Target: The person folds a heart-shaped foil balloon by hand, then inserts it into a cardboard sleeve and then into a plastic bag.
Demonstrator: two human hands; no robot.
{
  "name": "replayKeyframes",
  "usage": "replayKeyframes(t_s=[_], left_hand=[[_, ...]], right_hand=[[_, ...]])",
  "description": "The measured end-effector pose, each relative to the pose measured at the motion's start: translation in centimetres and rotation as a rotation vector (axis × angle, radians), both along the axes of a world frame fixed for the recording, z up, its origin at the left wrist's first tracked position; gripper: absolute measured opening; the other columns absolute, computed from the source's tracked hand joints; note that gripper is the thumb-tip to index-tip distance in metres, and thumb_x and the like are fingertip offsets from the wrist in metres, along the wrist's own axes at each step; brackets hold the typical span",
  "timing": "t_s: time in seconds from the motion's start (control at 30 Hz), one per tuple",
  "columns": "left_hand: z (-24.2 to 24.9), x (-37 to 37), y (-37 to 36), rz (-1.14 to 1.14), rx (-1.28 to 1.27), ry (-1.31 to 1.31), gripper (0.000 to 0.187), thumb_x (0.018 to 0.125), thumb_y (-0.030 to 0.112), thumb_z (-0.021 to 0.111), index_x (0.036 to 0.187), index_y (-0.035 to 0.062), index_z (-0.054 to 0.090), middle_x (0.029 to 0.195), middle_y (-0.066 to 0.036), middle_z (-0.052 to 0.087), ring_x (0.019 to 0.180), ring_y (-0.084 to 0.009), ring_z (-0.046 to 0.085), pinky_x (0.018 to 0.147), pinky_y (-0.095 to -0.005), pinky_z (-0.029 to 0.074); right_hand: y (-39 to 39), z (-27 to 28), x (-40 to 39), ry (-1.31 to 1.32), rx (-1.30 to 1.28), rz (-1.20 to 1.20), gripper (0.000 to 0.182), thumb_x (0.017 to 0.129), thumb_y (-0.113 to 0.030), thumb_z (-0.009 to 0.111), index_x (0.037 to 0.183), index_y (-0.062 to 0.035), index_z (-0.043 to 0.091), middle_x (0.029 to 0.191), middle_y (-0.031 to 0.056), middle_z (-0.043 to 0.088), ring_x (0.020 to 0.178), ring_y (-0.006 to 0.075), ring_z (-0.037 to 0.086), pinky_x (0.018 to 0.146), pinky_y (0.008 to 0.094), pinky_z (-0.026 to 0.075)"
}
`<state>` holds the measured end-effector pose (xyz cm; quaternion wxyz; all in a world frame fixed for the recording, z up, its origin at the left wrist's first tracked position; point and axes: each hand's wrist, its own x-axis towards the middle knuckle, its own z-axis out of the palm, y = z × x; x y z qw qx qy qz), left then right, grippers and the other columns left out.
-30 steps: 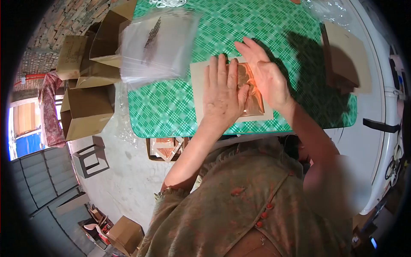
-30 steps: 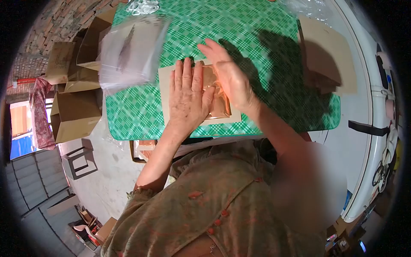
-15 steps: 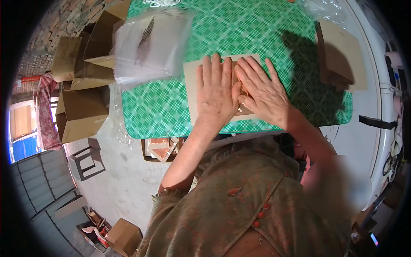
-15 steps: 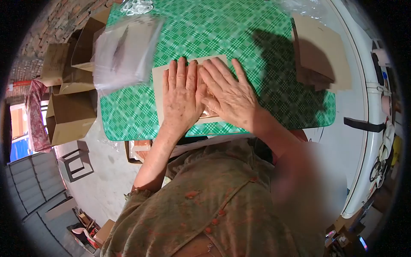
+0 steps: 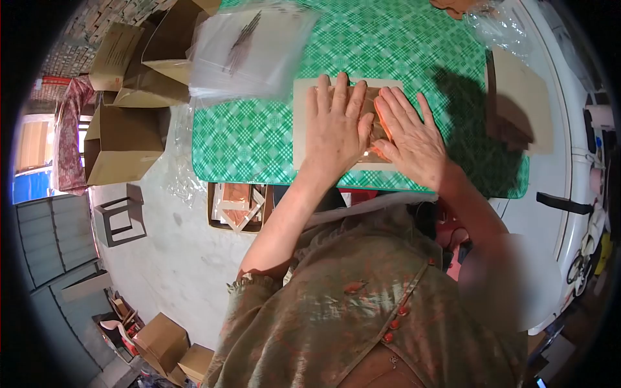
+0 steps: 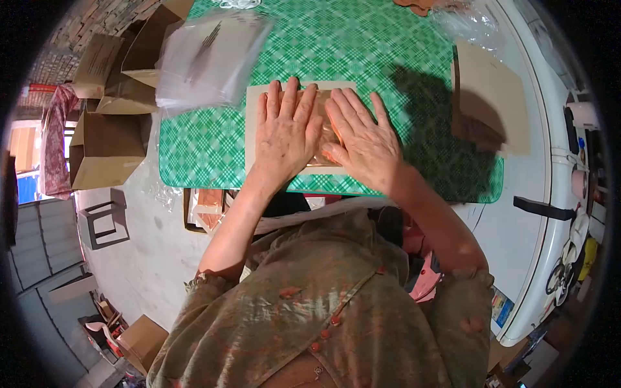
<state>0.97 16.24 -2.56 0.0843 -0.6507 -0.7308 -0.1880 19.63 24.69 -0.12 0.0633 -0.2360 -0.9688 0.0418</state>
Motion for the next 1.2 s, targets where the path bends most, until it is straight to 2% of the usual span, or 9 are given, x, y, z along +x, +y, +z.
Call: replayKeyframes(t_s=[0.17,0.3,0.4,0.5,0.67,0.97,1.1,1.13,1.2], left_hand=[[0.2,1.4,-1.9,0.005,-0.024,-0.008,0.059,0.106,0.039,0.053,0.158,0.0105,0.050,0.162,-0.022,0.045,0.152,-0.0488,0.034,0.126,-0.0599,0.024],[0.0,2.7,-3.6,-0.004,-0.064,0.017,0.065,0.105,0.042,0.050,0.161,0.0080,0.045,0.165,-0.021,0.040,0.152,-0.0475,0.032,0.126,-0.0598,0.023],[-0.6,2.4,-3.5,-0.001,-0.110,0.106,0.071,0.103,0.038,0.051,0.165,0.0090,0.034,0.167,-0.020,0.037,0.154,-0.0471,0.030,0.127,-0.0607,0.022],[-0.5,2.6,-3.7,0.002,-0.050,0.079,0.070,0.102,0.035,0.052,0.165,0.0086,0.035,0.165,-0.020,0.039,0.154,-0.0480,0.030,0.126,-0.0613,0.022],[-0.5,2.2,-3.9,-0.055,-0.016,0.042,0.071,0.098,0.034,0.058,0.161,0.0051,0.042,0.163,-0.024,0.039,0.151,-0.0530,0.032,0.124,-0.0635,0.024],[0.6,2.6,-3.7,-0.023,-0.063,-0.030,0.070,0.099,0.039,0.057,0.160,0.0077,0.046,0.163,-0.022,0.040,0.151,-0.0504,0.032,0.124,-0.0629,0.023],[0.6,2.5,-3.6,-0.001,-0.087,-0.006,0.066,0.102,0.043,0.054,0.159,0.0093,0.048,0.164,-0.020,0.042,0.152,-0.0485,0.031,0.126,-0.0612,0.022],[0.6,2.6,-3.7,0.004,-0.084,-0.022,0.065,0.103,0.043,0.053,0.159,0.0095,0.048,0.164,-0.020,0.042,0.152,-0.0480,0.031,0.126,-0.0609,0.022],[0.5,2.7,-3.7,0.013,-0.071,-0.048,0.063,0.106,0.043,0.051,0.159,0.0097,0.049,0.165,-0.019,0.041,0.153,-0.0471,0.030,0.126,-0.0602,0.021]], right_hand=[[-1.6,0.3,1.5,0.003,-0.010,0.019,0.075,0.104,-0.044,0.057,0.162,-0.0013,0.037,0.172,0.0147,0.031,0.162,0.0276,0.021,0.132,0.0555,0.010],[-5.2,-0.2,1.9,0.110,-0.084,-0.037,0.078,0.104,-0.040,0.058,0.161,0.0059,0.033,0.170,0.0214,0.032,0.161,0.0353,0.024,0.132,0.0533,0.012],[-8.4,-0.4,-1.6,0.384,-0.252,-0.014,0.082,0.103,-0.033,0.055,0.165,0.0088,0.020,0.171,0.0314,0.022,0.162,0.0436,0.018,0.132,0.0522,0.012],[-8.7,0.0,-5.3,0.617,-0.381,0.042,0.083,0.104,-0.036,0.051,0.165,0.0089,0.017,0.171,0.0323,0.020,0.161,0.0468,0.016,0.131,0.0541,0.013],[-7.9,-1.1,-4.4,0.450,-0.293,-0.075,0.082,0.107,-0.040,0.049,0.165,0.0088,0.019,0.169,0.0323,0.024,0.160,0.0463,0.019,0.131,0.0536,0.013],[-6.1,-1.7,-1.0,0.214,-0.104,-0.135,0.083,0.109,-0.055,0.041,0.162,0.0085,0.031,0.169,0.0241,0.033,0.160,0.0369,0.027,0.131,0.0536,0.011],[-5.1,-1.0,0.7,0.161,-0.020,-0.096,0.080,0.104,-0.049,0.055,0.158,0.0070,0.039,0.168,0.0225,0.037,0.159,0.0357,0.029,0.130,0.0548,0.014],[-4.8,-0.9,0.7,0.166,0.046,-0.085,0.074,0.100,-0.040,0.065,0.153,0.0070,0.045,0.162,0.0242,0.043,0.155,0.0393,0.034,0.129,0.0558,0.019],[-5.4,0.8,1.9,0.226,-0.046,-0.113,0.069,0.097,-0.032,0.069,0.150,0.0074,0.048,0.154,0.0250,0.048,0.151,0.0418,0.039,0.126,0.0551,0.026]])
